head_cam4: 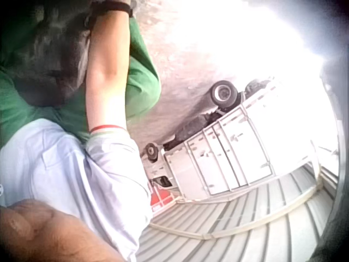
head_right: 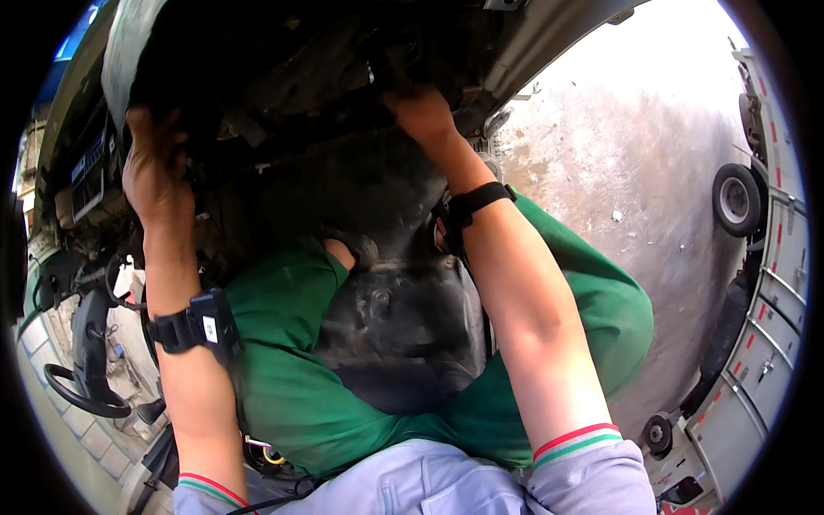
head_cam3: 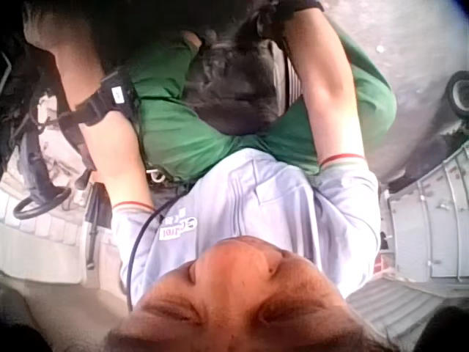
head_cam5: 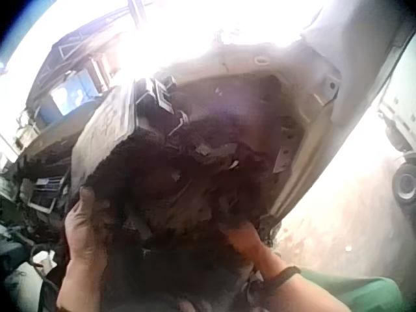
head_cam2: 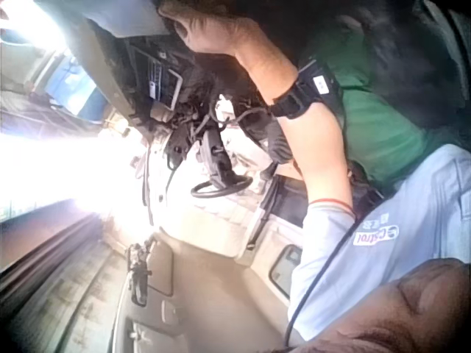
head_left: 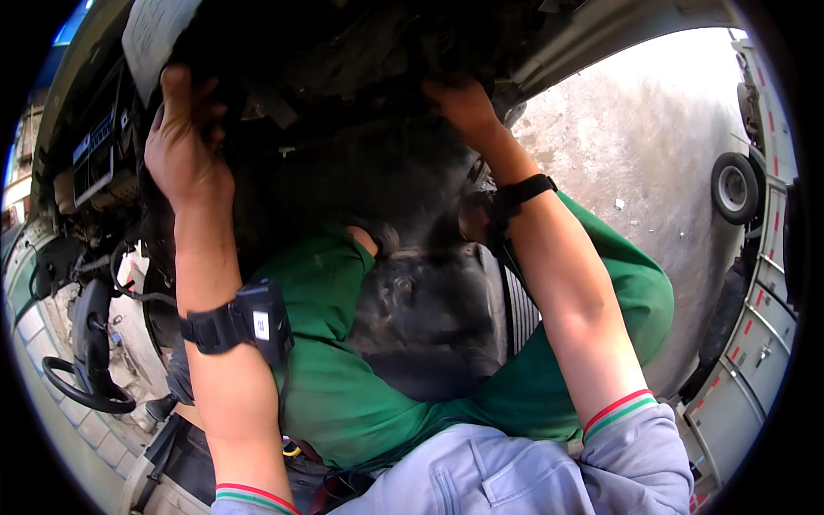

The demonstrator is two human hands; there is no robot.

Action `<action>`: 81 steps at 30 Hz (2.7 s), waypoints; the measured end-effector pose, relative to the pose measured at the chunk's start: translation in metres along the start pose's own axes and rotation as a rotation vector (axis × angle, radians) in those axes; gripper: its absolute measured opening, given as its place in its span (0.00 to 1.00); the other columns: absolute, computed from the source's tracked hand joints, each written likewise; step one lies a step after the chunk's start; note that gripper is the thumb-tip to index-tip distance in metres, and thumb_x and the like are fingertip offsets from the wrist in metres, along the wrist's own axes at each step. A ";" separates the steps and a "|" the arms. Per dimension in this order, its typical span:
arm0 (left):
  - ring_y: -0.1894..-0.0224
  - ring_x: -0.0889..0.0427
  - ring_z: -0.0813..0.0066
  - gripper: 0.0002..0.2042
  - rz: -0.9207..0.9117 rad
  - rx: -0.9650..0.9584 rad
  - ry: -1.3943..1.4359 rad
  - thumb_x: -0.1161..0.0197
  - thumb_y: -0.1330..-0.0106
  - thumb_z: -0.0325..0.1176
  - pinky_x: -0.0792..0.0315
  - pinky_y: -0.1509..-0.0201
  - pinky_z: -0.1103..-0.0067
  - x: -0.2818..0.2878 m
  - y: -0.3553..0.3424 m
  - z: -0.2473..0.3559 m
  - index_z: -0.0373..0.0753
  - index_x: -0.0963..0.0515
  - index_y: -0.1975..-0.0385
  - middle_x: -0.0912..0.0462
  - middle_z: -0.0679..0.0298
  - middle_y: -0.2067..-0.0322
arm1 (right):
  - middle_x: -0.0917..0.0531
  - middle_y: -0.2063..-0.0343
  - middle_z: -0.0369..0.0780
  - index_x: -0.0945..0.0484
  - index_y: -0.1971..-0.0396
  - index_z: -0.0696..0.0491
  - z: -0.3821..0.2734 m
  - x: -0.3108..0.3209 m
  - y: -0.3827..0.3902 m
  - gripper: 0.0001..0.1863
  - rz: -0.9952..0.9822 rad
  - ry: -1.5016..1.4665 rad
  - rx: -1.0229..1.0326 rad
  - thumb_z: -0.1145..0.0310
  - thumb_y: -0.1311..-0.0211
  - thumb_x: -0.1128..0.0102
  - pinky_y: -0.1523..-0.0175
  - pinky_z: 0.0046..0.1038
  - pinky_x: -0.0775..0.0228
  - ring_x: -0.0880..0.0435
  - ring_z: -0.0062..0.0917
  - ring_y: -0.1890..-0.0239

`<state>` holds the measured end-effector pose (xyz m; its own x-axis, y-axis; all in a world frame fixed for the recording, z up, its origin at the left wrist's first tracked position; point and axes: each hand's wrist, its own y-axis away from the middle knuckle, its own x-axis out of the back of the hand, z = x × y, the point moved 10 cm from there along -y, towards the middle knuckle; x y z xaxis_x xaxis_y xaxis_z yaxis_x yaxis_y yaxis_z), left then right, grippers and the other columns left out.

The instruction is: The person works inside the footwell of a vehicle cabin, disconnecting and reconnecting wiring harnesses and a grey electronic module within the disassembled lower dashboard.

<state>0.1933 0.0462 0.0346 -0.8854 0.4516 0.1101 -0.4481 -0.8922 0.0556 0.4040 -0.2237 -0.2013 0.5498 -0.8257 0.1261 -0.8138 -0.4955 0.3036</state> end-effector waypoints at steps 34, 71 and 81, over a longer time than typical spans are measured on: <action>0.70 0.23 0.85 0.25 -0.099 0.002 0.011 0.26 0.43 0.53 0.38 0.72 0.87 -0.007 -0.005 -0.008 0.37 0.20 0.58 0.14 0.65 0.62 | 0.18 0.52 0.52 0.27 0.44 0.58 -0.015 -0.036 0.052 0.31 -0.003 1.116 0.171 0.47 0.35 0.44 0.39 0.41 0.31 0.22 0.45 0.44; 0.83 0.37 0.83 0.26 0.028 0.003 -0.004 0.16 0.57 0.49 0.45 0.78 0.83 0.004 -0.005 -0.011 0.33 0.20 0.73 0.27 0.70 0.80 | 0.16 0.62 0.42 0.23 0.51 0.65 -0.248 0.069 0.144 0.18 0.078 -0.019 0.082 0.65 0.28 0.45 0.59 0.24 0.25 0.18 0.24 0.65; 0.82 0.35 0.85 0.22 0.053 0.083 0.292 0.18 0.51 0.45 0.48 0.83 0.87 -0.003 0.000 0.001 0.36 0.20 0.66 0.27 0.71 0.74 | 0.15 0.63 0.53 0.16 0.60 0.57 -0.195 0.003 0.100 0.17 -0.248 1.127 0.244 0.59 0.38 0.42 0.50 0.40 0.24 0.17 0.47 0.57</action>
<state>0.1964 0.0450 0.0353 -0.9106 0.3749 -0.1742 -0.3997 -0.9060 0.1393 0.3609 -0.2234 0.0137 0.4547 -0.0558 0.8889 -0.6084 -0.7484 0.2642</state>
